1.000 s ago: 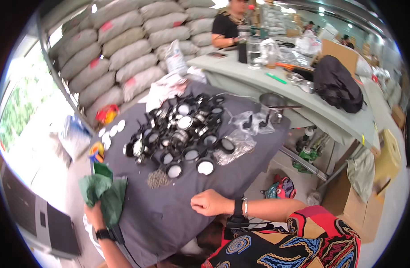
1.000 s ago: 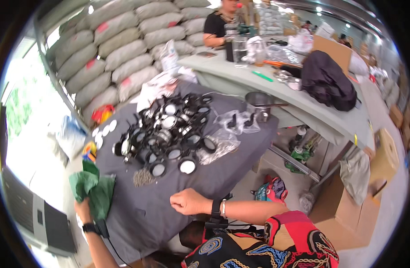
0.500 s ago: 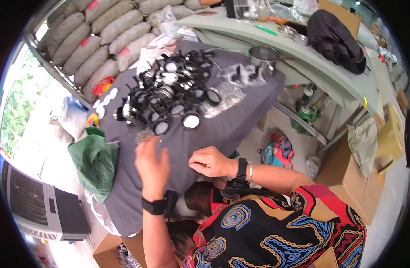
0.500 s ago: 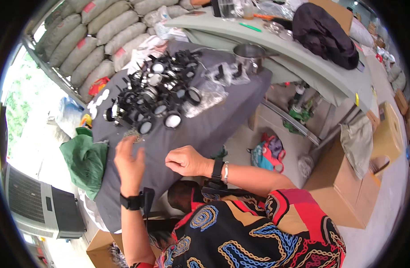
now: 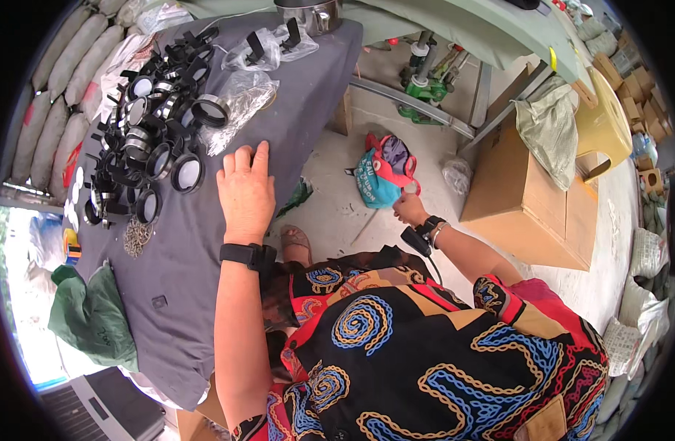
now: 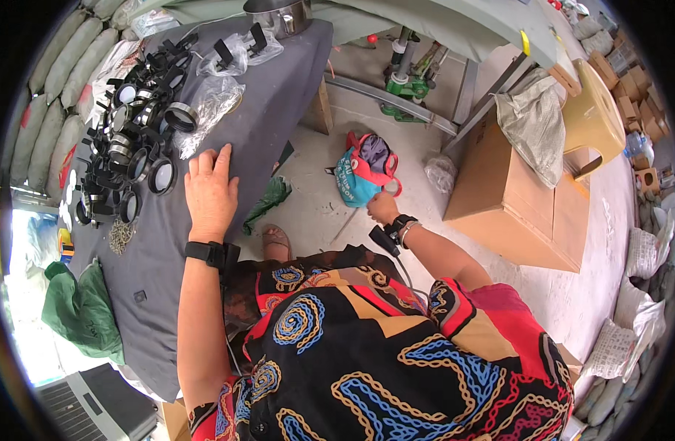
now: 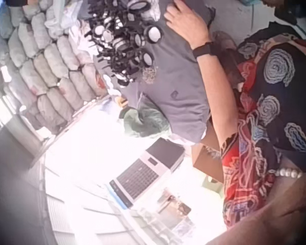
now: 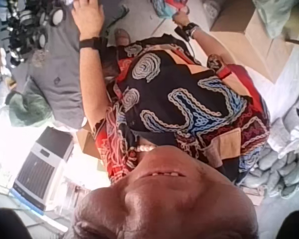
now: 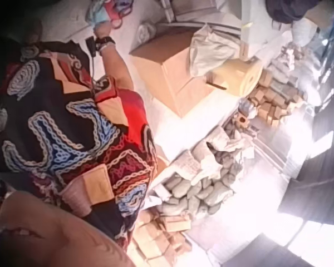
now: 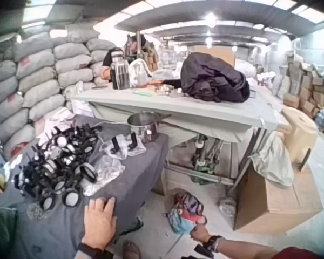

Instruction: Packing small circular metal parts into plastic bags, securing them with rubber bands, and placing them into a cardboard box.

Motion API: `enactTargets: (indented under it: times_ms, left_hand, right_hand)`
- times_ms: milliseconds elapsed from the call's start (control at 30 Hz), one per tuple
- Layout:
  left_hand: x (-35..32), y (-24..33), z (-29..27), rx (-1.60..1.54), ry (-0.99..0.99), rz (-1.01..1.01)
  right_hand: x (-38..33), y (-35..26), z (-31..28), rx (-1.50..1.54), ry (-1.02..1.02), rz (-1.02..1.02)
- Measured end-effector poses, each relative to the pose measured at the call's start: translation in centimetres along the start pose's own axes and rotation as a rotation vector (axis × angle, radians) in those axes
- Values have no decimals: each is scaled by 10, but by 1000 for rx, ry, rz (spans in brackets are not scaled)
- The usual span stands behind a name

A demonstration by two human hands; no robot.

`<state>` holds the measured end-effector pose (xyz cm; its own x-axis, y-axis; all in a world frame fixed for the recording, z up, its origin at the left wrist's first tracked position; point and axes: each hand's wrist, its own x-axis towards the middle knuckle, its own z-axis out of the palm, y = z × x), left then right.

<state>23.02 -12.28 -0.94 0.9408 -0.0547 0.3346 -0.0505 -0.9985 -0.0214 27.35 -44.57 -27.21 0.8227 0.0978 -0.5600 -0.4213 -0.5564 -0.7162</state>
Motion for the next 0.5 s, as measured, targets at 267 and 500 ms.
enactTargets:
  times_ms: [267, 500]
  left_hand:
    - [9, 4, -2, -26, 19, 22]
    - [18, 10, -3, 79, -26, 47]
  right_hand:
    - [101, 18, 60, -509, -215, -242]
    - [126, -54, 155, -684, -285, -463]
